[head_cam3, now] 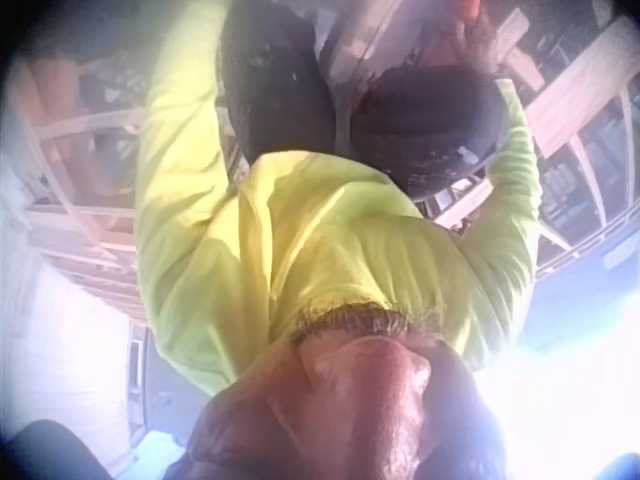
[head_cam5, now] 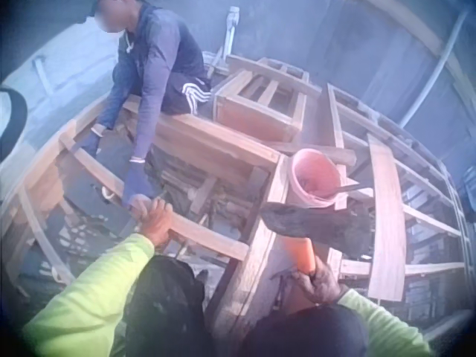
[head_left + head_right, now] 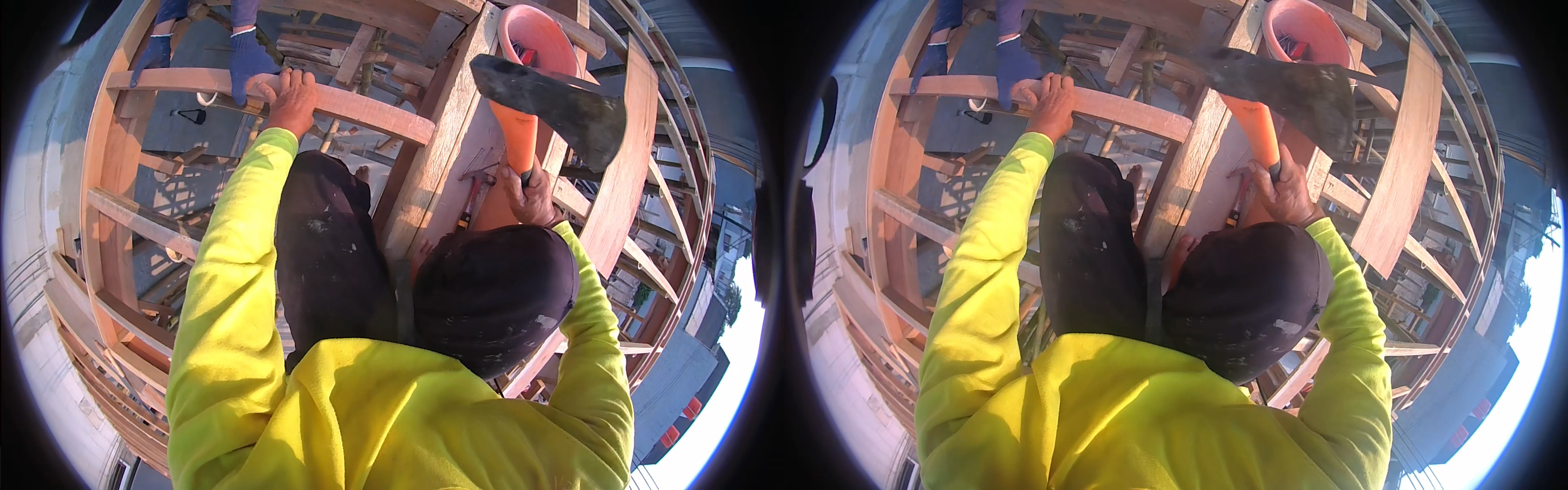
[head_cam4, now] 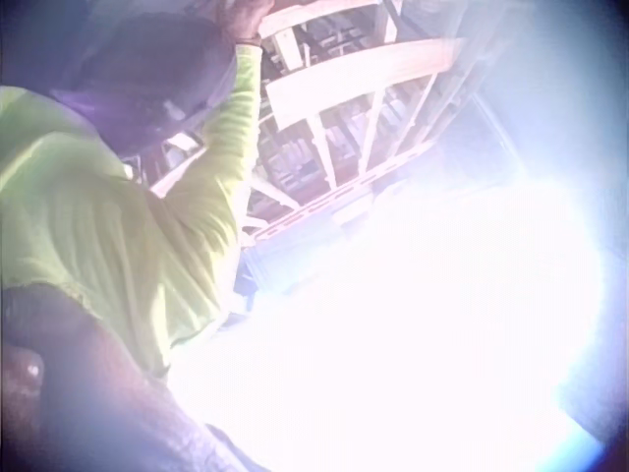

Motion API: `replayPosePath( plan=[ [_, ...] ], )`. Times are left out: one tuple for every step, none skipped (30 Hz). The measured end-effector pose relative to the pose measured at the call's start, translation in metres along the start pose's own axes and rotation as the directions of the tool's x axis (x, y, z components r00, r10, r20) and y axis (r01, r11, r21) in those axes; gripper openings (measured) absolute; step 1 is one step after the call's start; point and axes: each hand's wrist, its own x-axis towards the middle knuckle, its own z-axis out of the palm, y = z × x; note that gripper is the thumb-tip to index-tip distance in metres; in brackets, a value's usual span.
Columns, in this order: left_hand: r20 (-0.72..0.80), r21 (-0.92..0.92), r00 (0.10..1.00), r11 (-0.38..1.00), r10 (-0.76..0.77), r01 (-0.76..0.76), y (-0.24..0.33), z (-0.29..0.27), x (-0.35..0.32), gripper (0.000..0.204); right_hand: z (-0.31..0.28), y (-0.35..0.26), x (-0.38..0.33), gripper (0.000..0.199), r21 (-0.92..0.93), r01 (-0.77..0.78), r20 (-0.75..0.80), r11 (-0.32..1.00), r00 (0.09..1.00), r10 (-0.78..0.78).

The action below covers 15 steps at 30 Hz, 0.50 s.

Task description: The person assembles a curved wooden frame by positioning planks and driving nails with a hammer. They repeatedly pick nails from a bucket, align wood pieces, and hammer them into place while another worker assists nearby.

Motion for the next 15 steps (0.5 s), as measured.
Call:
replayPosePath(
  plan=[
    [0.025, -0.004, 1.0, 1.0, -0.012, 0.012, 0.0, 0.001, 0.0, 0.046, 0.002, 0.013, -0.004, 0.027, -0.101, -0.007, 0.077, 0.995, 0.997, 0.015],
    [0.036, -0.006, 0.999, 1.0, -0.023, 0.024, -0.002, 0.001, 0.002, 0.045, 0.005, 0.024, -0.007, 0.029, -0.232, -0.084, 0.254, 0.969, 0.956, 0.144],
    [0.047, -0.009, 0.998, 0.999, -0.032, 0.033, -0.002, 0.002, 0.003, 0.045, 0.003, 0.033, -0.014, 0.029, -0.17, -0.111, 0.226, 0.979, 0.963, 0.148],
    [0.041, 0.003, 0.999, 1.0, -0.017, 0.017, -0.002, 0.0, -0.002, 0.043, 0.008, 0.03, -0.023, 0.03, -0.099, -0.142, 0.196, 0.985, 0.968, 0.16],
    [0.045, 0.022, 0.999, 1.0, -0.021, 0.02, -0.005, 0.002, -0.01, 0.042, 0.013, 0.019, -0.025, 0.03, -0.019, -0.157, 0.184, 0.987, 0.97, 0.158],
    [-0.061, 0.045, 0.998, 0.999, -0.005, 0.008, -0.014, 0.011, -0.003, 0.045, 0.011, 0.005, -0.026, 0.031, 0.04, -0.324, 0.141, 0.945, 0.938, 0.315],
    [0.0, 0.024, 1.0, 1.0, -0.01, 0.01, -0.009, 0.013, -0.007, 0.046, 0.018, 0.007, -0.044, 0.031, 0.118, -0.397, 0.095, 0.91, 0.917, 0.388],
    [0.037, 0.013, 0.999, 1.0, -0.024, 0.023, -0.004, 0.001, -0.005, 0.048, 0.02, 0.015, -0.05, 0.031, 0.2, -0.438, 0.04, 0.876, 0.897, 0.44],
    [0.074, 0.003, 0.996, 0.999, -0.04, 0.039, 0.001, -0.006, -0.002, 0.049, 0.021, 0.022, -0.054, 0.031, 0.284, -0.468, -0.01, 0.837, 0.871, 0.491],
    [0.059, 0.04, 0.997, 0.998, -0.047, 0.044, -0.004, -0.005, -0.006, 0.054, 0.016, 0.013, -0.051, 0.03, 0.272, -0.463, -0.035, 0.844, 0.871, 0.489],
    [0.069, 0.047, 0.996, 0.998, -0.05, 0.047, -0.003, -0.005, -0.004, 0.054, 0.014, 0.022, -0.053, 0.028, 0.243, -0.496, -0.005, 0.834, 0.859, 0.512],
    [0.078, 0.056, 0.995, 0.997, -0.057, 0.053, -0.003, -0.005, -0.004, 0.054, 0.012, 0.04, -0.05, 0.026, 0.212, -0.526, 0.028, 0.824, 0.846, 0.533],
    [0.084, 0.063, 0.994, 0.996, -0.064, 0.059, 0.0, -0.007, -0.001, 0.054, 0.01, 0.06, -0.045, 0.025, 0.18, -0.552, 0.058, 0.814, 0.832, 0.552],
    [0.075, 0.071, 0.996, 0.996, -0.051, 0.046, 0.002, -0.007, -0.001, 0.052, 0.015, 0.077, -0.037, 0.021, 0.248, -0.586, 0.131, 0.772, 0.809, 0.573],
    [0.073, 0.066, 0.996, 0.997, -0.042, 0.037, 0.005, -0.008, 0.0, 0.051, 0.018, 0.091, -0.027, 0.02, 0.313, -0.628, 0.182, 0.713, 0.776, 0.604]
  ],
)
